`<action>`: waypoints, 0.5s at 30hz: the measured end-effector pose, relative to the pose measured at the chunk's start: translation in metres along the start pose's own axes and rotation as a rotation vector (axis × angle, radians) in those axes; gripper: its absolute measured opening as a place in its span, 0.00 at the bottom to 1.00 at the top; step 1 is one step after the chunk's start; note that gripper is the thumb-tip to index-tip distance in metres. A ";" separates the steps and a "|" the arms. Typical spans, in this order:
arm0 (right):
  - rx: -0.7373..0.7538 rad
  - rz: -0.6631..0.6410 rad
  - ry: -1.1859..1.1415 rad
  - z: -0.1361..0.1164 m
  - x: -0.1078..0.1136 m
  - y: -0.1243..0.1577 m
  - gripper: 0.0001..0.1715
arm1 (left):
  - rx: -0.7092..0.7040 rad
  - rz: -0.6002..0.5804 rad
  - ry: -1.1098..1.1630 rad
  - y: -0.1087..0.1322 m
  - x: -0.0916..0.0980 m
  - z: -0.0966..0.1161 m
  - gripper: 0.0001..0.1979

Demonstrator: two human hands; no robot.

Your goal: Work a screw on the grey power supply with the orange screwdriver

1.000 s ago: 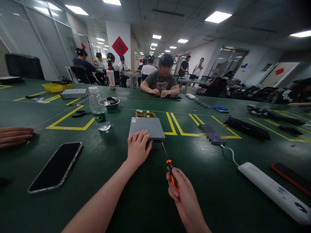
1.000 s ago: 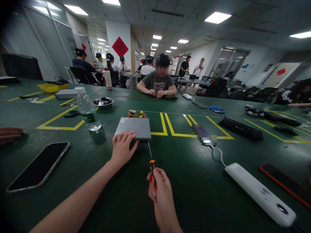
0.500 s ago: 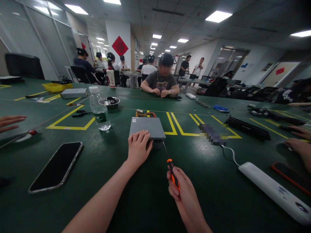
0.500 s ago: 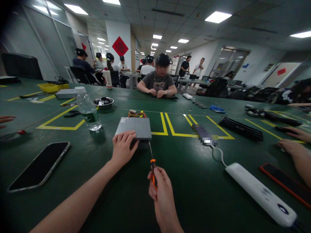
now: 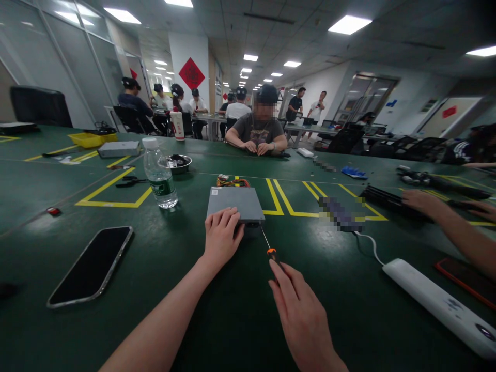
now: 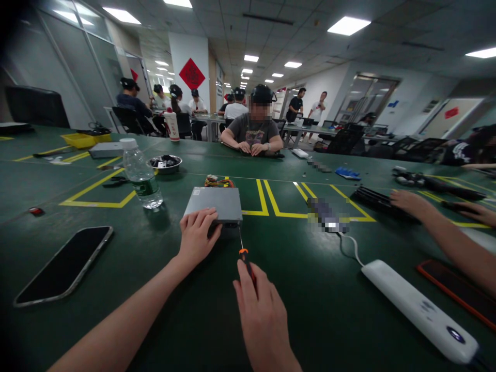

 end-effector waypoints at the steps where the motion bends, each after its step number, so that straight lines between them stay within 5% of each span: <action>1: 0.044 0.007 0.067 0.001 0.000 -0.002 0.17 | 0.001 -0.002 0.003 0.000 0.000 0.000 0.11; 12: 0.408 -0.001 0.160 0.008 0.000 -0.004 0.22 | 0.005 -0.015 -0.009 0.001 -0.002 0.000 0.11; 15: 0.407 -0.019 0.122 0.018 0.008 -0.012 0.15 | 0.010 -0.018 -0.005 0.001 -0.002 0.000 0.10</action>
Point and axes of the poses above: each hand's wrist, its own y-axis away from the middle knuckle, its own x-axis out of the back of the hand, z = x × y, the point moved 4 cm from there along -y, towards the middle knuckle, and after that the axes turned 11 degrees about -x, right-handed, at the moved point
